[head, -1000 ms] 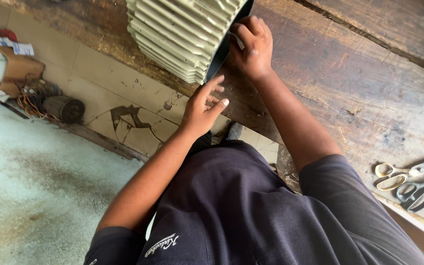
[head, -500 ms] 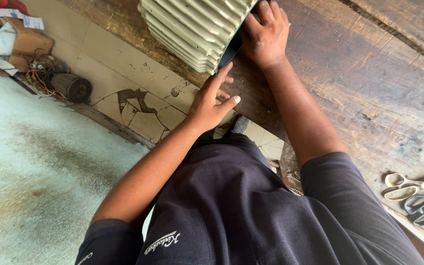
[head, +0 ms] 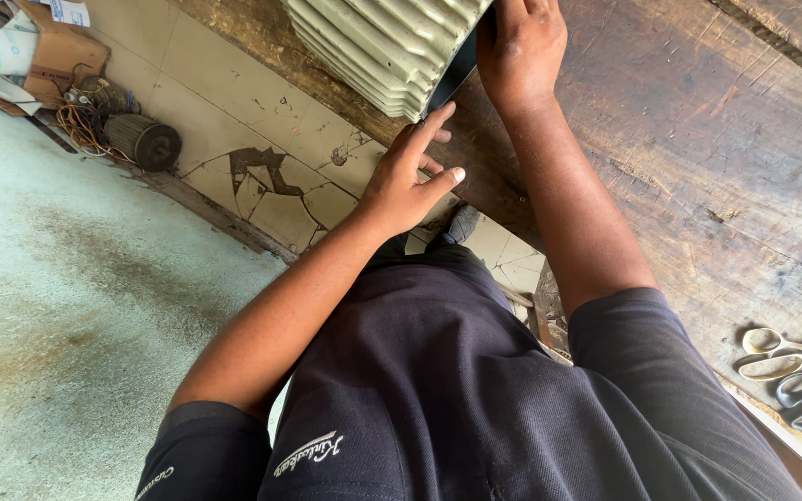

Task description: The person places small white paper strips into the stator slots of a motor housing on a workbench. They repeatedly pick up strips, insert them into the winding slots, and adjust the housing position to access different areas.

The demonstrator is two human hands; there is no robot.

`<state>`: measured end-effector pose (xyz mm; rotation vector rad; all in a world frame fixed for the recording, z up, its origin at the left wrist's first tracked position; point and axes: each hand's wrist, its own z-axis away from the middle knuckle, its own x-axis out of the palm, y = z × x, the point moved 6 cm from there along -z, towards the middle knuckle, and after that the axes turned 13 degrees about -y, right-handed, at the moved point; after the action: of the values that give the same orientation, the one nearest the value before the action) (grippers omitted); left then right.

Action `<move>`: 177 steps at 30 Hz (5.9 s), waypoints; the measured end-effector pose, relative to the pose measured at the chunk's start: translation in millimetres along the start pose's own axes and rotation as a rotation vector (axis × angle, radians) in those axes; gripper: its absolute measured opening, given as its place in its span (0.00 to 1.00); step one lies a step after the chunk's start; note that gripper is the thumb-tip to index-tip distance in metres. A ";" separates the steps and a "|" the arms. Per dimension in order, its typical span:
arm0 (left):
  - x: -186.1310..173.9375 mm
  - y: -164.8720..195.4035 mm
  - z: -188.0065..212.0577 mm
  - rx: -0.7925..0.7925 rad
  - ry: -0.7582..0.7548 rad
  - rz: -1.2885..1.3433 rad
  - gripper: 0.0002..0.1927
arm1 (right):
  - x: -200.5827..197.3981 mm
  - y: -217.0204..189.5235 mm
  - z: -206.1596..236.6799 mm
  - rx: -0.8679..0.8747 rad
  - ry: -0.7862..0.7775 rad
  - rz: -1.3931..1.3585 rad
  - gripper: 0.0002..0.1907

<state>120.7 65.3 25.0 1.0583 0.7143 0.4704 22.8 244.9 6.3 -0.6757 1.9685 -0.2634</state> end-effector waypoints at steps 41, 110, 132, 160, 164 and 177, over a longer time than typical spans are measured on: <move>5.1 -1.7 -7.5 -0.028 0.008 0.050 0.42 | -35.2 -5.9 5.2 -0.181 -0.134 0.195 0.22; 9.9 -0.6 -14.3 -0.107 0.000 -0.005 0.41 | -44.6 2.5 9.9 -0.347 -0.098 0.201 0.17; 7.9 1.3 -16.4 -0.118 -0.016 0.029 0.42 | -20.9 30.9 1.8 0.111 -0.083 -0.569 0.08; 10.5 -3.0 -17.4 -0.079 -0.005 0.045 0.41 | -18.9 14.4 5.3 -0.012 -0.039 -0.234 0.11; 9.6 -2.9 -17.8 -0.081 -0.007 0.048 0.42 | -14.5 15.7 5.3 -0.035 -0.031 -0.240 0.11; 8.5 -3.0 -17.4 -0.107 -0.045 0.023 0.42 | -8.1 13.4 -1.4 -0.079 -0.025 -0.216 0.14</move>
<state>114.0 80.4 14.4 0.9743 0.6309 0.4976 19.8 260.2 7.0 -0.9411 1.8913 -0.3080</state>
